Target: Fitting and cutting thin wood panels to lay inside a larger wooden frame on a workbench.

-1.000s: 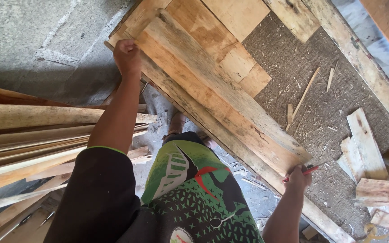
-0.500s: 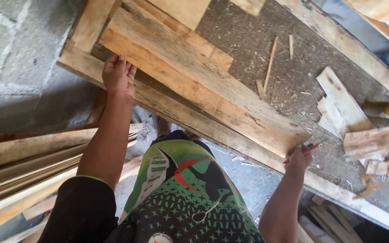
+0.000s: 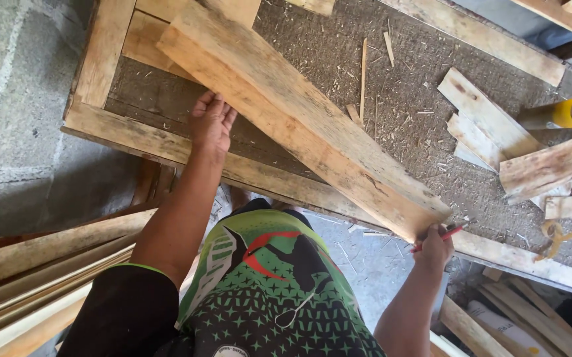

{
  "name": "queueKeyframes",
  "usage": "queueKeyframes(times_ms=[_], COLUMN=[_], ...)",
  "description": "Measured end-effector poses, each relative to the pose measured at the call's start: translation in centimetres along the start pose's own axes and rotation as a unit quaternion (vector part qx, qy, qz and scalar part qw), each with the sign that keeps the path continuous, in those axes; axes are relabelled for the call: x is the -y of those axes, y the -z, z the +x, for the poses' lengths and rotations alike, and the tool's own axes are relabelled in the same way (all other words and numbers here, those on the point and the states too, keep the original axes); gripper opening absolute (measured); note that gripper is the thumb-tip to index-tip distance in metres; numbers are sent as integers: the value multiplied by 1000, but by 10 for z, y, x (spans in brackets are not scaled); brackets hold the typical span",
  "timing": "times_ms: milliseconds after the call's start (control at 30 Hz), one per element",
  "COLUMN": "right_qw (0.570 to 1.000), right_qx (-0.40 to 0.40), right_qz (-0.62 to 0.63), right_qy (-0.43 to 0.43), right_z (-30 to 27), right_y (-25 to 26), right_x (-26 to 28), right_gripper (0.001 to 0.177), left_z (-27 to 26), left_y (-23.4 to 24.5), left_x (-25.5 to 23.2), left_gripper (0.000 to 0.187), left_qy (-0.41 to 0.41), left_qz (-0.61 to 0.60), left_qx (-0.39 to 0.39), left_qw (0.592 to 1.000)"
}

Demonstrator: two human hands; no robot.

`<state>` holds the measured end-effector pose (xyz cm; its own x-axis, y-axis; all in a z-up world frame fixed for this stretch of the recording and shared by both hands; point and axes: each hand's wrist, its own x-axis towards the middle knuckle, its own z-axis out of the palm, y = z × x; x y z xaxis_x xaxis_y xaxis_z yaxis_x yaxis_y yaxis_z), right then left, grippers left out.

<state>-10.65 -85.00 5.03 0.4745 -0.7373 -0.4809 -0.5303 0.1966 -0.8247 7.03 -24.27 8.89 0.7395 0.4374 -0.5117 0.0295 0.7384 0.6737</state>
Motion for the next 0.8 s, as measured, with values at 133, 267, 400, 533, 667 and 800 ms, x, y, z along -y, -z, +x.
queueKeyframes(times_ms=[133,267,400,533,667,800], right_qw=[999,998,997,996,989,935], right_qx=[-36,-52,-55,-85,-145,-307], right_qz=[9,45,61,40,32,-101], right_qy=[-1,7,10,-2,0,148], right_z=[-2,4,7,18,-7,87], right_y=[28,50,66,71,57,97], right_x=[-18,-34,-32,-6,68,43], right_gripper=[4,6,3,8,17,26], left_z=[-18,-25,-19,-22,-32,-68], left_y=[-33,-55,-56,-52,-48,-67], left_x=[15,36,60,67,89,110], left_gripper=[9,9,12,12,9,7], left_qy=[14,55,119,154,170,176], left_qz=[25,79,119,144,142,126], left_qx=[20,34,97,170,157,73], left_qw=[999,995,981,962,963,974])
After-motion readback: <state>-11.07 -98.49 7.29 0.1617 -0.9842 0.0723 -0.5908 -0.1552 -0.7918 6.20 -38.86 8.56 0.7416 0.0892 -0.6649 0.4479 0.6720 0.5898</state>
